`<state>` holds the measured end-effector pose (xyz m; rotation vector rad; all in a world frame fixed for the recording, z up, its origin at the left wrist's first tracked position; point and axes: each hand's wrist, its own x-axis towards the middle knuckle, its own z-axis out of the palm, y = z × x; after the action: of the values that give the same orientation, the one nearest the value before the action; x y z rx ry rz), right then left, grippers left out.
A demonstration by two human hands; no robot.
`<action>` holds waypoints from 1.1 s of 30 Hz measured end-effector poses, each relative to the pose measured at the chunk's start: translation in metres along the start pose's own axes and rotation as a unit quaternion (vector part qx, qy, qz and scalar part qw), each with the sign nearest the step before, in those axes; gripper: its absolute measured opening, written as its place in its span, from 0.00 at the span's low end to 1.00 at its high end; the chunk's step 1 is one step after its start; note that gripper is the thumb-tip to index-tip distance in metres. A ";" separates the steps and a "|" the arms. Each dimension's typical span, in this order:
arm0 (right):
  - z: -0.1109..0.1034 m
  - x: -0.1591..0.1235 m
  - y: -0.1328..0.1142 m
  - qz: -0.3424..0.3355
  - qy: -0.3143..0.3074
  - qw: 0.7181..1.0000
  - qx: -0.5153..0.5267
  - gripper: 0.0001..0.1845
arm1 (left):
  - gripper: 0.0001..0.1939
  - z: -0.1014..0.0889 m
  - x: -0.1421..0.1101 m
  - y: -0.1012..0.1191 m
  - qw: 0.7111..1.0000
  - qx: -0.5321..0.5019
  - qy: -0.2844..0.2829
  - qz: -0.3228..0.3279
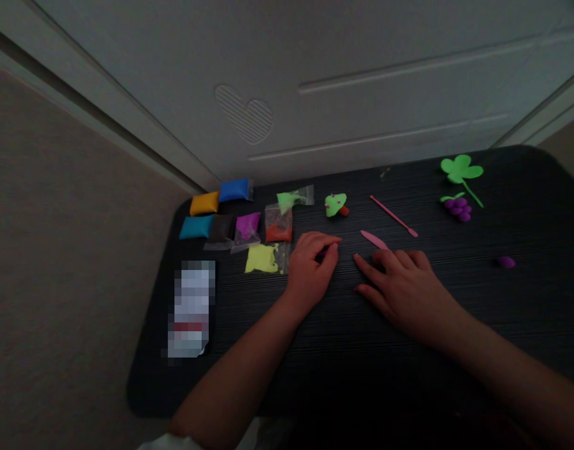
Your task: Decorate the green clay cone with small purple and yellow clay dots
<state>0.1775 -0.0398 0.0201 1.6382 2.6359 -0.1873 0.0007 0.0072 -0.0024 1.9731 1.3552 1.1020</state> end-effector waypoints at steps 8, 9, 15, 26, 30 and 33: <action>-0.001 0.001 0.001 0.023 0.002 0.999 -0.023 0.26 | 0.06 0.000 0.000 0.000 1.000 -0.001 0.000 0.001; -0.001 0.001 0.000 0.015 -0.001 1.000 -0.020 0.26 | 0.06 0.000 0.000 0.000 1.000 -0.001 0.000 0.000; 0.000 0.004 0.003 0.023 0.001 1.000 -0.017 0.26 | 0.06 0.000 0.001 0.001 1.000 -0.001 -0.005 0.000; 0.002 0.003 0.006 0.040 0.016 0.999 -0.017 0.27 | 0.07 -0.001 0.001 0.000 1.000 -0.001 -0.005 0.001; 0.003 0.004 0.005 0.004 0.006 1.000 0.002 0.27 | 0.07 -0.001 0.001 0.000 1.000 -0.002 -0.006 -0.001; 0.004 0.004 0.006 0.028 0.011 1.000 -0.006 0.27 | 0.07 -0.001 0.001 0.000 1.000 -0.002 -0.006 -0.002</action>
<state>0.1807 -0.0345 0.0150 1.7182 2.5969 -0.1536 -0.0003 0.0077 -0.0012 1.9705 1.3479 1.0891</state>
